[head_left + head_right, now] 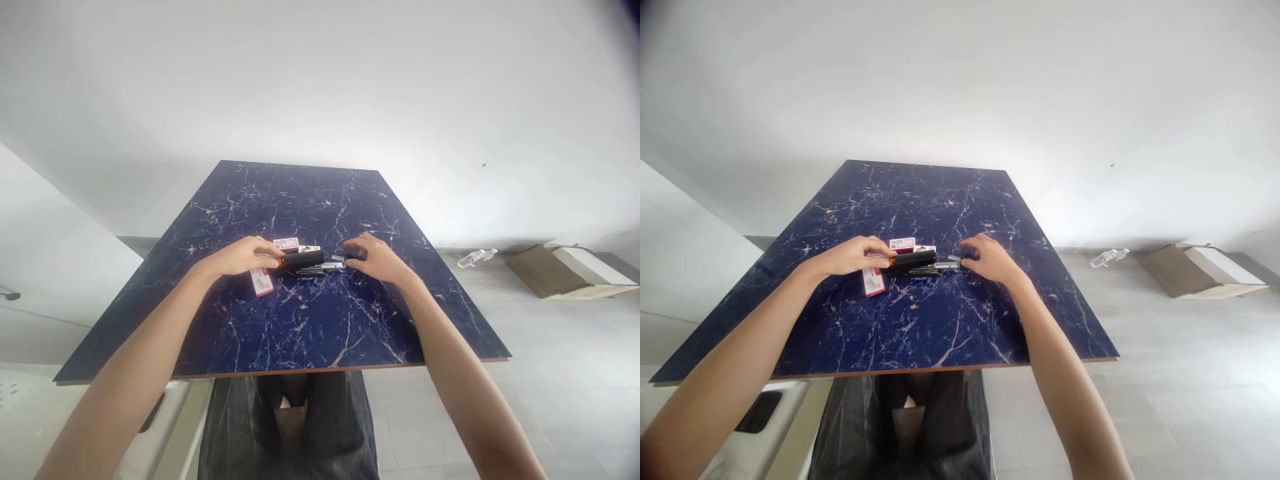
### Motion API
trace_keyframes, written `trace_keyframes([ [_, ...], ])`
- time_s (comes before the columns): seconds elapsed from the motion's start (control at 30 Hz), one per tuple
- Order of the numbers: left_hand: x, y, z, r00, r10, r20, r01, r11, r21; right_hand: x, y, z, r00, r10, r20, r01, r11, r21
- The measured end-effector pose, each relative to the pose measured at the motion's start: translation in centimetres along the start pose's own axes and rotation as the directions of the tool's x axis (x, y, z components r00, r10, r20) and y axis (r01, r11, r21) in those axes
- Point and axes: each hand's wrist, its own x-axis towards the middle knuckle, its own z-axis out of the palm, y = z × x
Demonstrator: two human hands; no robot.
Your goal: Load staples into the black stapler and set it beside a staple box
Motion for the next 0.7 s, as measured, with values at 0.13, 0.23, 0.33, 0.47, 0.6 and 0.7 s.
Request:
trace_keyframes([
  [0.13, 0.0, -0.1, 0.1, 1.0, 0.012, 0.003, -0.012, 1.0, -0.002, 1.3, -0.9, 2.1, 0.996, -0.085, -0.024, 0.085, 0.996, 0.007],
  [0.23, 0.1, -0.2, 0.1, 1.0, 0.023, 0.005, -0.023, 1.0, 0.001, 1.3, -0.4, 2.5, 0.993, 0.02, -0.117, -0.004, 0.991, 0.133],
  [0.33, 0.1, -0.4, 0.2, 1.0, 0.019, 0.008, -0.019, 1.0, -0.013, 0.6, 0.4, 2.0, 0.979, 0.177, -0.098, -0.129, 0.918, 0.375],
  [0.47, 0.2, -0.5, 0.2, 1.0, 0.003, 0.001, -0.003, 0.999, -0.042, 0.0, 0.3, 1.7, 0.977, 0.209, 0.029, -0.188, 0.801, 0.568],
  [0.6, 0.3, -0.5, 0.3, 1.0, 0.003, 0.0, -0.003, 0.999, -0.034, -0.1, -1.1, 2.1, 0.986, 0.154, 0.066, -0.163, 0.796, 0.583],
  [0.7, 0.3, -0.4, 0.3, 1.0, -0.005, -0.002, 0.005, 1.0, -0.022, -0.2, -2.1, 2.2, 0.99, 0.128, 0.057, -0.139, 0.86, 0.491],
])
